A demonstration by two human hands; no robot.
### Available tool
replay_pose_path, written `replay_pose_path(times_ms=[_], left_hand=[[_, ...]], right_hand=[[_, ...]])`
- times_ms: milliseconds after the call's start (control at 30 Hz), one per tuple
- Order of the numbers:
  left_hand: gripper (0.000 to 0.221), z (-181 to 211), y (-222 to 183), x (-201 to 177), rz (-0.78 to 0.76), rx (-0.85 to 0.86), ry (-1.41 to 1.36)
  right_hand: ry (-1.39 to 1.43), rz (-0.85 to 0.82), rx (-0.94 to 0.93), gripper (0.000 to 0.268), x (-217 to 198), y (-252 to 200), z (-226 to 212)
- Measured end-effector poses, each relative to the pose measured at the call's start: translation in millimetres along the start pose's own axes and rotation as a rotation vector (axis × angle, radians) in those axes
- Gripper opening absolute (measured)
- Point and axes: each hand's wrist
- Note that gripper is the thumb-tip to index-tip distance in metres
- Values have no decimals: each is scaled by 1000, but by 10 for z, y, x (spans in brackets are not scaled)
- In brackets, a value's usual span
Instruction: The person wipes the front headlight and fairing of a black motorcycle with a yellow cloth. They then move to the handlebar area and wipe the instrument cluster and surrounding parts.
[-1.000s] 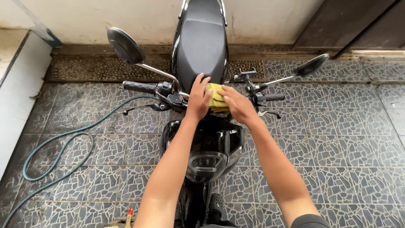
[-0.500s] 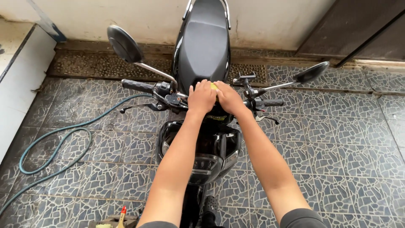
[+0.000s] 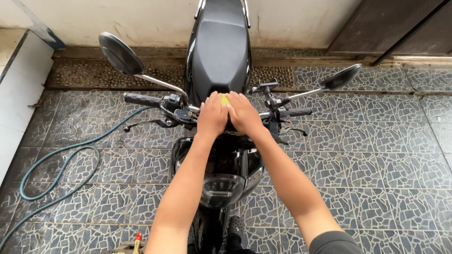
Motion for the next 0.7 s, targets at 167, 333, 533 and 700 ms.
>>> replay_pose_path(times_ms=[167,333,533,700], left_hand=[[52,97,-177,-102,136,50,-15],[53,388,-984,-219,404,248,-22],[68,248,-1386,170,344,262,-93],[60,312,-913,-186,460,312,-145]], right_hand=[[-2,82,-39,42,-194,-70,-262],[-12,299,-143,46,-314,-610,-821],[-253,408,-183,53,-120,-912,-933],[-107,312,-107,53,-282,-494,-778]])
Point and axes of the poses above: each hand's wrist, its own y-axis towards the middle knuckle, its own x-axis out of the palm, z = x × y, and after that the axes turned 10 degrees about -z, right-handed
